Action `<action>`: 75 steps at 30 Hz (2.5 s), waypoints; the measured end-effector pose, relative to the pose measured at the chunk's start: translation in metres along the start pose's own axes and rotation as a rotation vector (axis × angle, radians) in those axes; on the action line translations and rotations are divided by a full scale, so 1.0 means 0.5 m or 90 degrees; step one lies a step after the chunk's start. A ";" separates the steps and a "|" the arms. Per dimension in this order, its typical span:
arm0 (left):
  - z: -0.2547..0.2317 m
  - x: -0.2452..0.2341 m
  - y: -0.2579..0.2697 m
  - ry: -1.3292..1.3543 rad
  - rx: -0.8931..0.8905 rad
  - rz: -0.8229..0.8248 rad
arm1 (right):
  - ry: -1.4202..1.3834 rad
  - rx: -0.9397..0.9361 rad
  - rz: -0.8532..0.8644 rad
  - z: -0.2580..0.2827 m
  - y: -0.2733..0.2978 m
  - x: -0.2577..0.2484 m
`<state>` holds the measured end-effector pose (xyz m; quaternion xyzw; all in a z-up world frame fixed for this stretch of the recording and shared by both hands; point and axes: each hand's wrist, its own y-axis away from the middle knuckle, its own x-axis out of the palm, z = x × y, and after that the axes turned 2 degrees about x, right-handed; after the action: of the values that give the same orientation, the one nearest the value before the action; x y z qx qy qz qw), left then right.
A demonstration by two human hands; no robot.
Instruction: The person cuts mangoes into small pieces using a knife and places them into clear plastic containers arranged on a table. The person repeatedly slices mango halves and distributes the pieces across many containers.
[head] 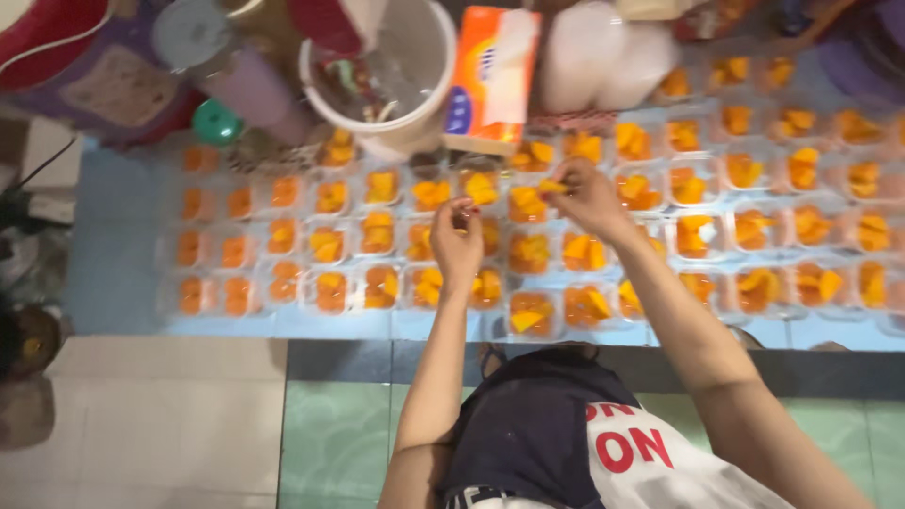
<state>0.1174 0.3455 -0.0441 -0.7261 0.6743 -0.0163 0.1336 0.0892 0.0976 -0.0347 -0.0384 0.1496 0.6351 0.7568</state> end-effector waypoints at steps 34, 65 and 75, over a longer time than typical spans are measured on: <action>-0.169 0.796 0.138 -0.397 0.171 0.323 | 0.620 -0.119 -0.096 -0.156 -0.087 -0.704; -0.214 0.672 0.151 -0.277 0.102 0.192 | 0.399 -0.098 -0.114 -0.154 -0.117 -0.731; -0.191 0.354 0.106 -0.246 0.050 -0.044 | 0.239 -0.115 0.233 0.048 -0.061 -0.327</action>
<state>0.0621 0.1521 0.0088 -0.7326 0.6097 0.0924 0.2881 0.0991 -0.0575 0.0292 -0.1950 0.2343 0.7537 0.5822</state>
